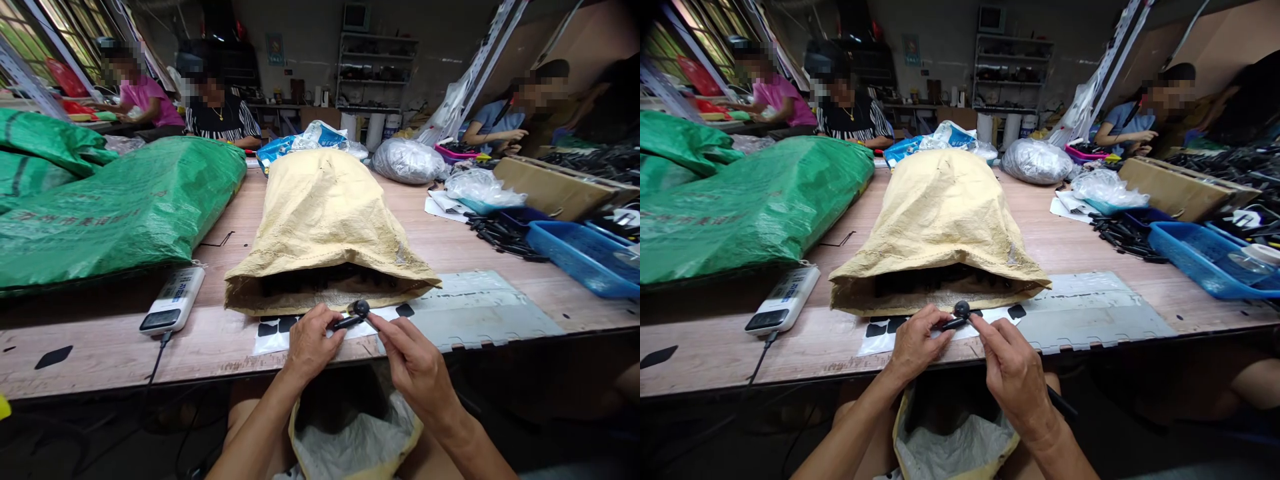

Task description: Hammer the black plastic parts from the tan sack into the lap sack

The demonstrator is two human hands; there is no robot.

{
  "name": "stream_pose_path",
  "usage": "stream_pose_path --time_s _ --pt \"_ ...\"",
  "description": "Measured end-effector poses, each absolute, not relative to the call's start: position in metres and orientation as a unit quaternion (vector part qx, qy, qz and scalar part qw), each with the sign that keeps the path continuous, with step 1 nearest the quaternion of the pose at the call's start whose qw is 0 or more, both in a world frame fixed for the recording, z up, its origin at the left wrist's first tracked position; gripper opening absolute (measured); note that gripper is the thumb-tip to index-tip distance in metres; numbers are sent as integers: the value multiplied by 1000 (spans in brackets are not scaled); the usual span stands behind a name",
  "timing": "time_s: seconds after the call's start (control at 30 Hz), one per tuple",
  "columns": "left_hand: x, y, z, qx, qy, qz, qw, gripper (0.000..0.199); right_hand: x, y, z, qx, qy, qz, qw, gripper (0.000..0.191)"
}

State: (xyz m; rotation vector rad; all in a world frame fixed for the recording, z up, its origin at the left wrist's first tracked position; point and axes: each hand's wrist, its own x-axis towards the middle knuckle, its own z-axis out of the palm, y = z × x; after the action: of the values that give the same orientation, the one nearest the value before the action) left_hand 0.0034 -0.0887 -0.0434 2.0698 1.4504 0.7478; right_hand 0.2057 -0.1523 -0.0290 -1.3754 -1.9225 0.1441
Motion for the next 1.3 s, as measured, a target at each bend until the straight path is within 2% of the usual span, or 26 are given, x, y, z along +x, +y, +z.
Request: stream_pose_path --time_s 0.17,0.3,0.5,0.6,0.67,0.77,0.83,0.97,1.1,1.2,1.3 --pt "3 -88 -44 760 532 279 249 20 203 -149 -32 -549 -760 59 342 42" --pt "2 -89 -41 754 525 294 264 18 229 -132 -32 -588 -728 -8 351 36" --pt "0 -93 -42 727 520 330 304 20 270 -102 -48 -665 -693 -136 245 27" --pt "-2 -94 -43 729 490 356 319 20 257 -105 -43 -656 -685 -145 282 26" --pt "-2 -93 -43 731 468 375 326 19 236 -112 -32 -603 -722 -82 330 33" --pt "-4 -93 -45 730 448 386 342 21 203 -120 -18 -502 -795 122 318 47" --pt "-6 -92 -46 724 438 389 365 23 187 -121 -16 -494 -788 191 315 39" --pt "-7 -92 -45 700 418 409 410 34 176 -116 -21 -511 -728 264 373 26" --pt "-7 -91 -41 722 407 387 403 37 172 -116 -19 -505 -650 373 428 24" --pt "-7 -91 -42 738 417 363 387 41 171 -118 -15 -500 -628 417 427 23" --pt "-7 -92 -46 755 409 363 362 34 174 -120 -8 -511 -661 384 393 18"
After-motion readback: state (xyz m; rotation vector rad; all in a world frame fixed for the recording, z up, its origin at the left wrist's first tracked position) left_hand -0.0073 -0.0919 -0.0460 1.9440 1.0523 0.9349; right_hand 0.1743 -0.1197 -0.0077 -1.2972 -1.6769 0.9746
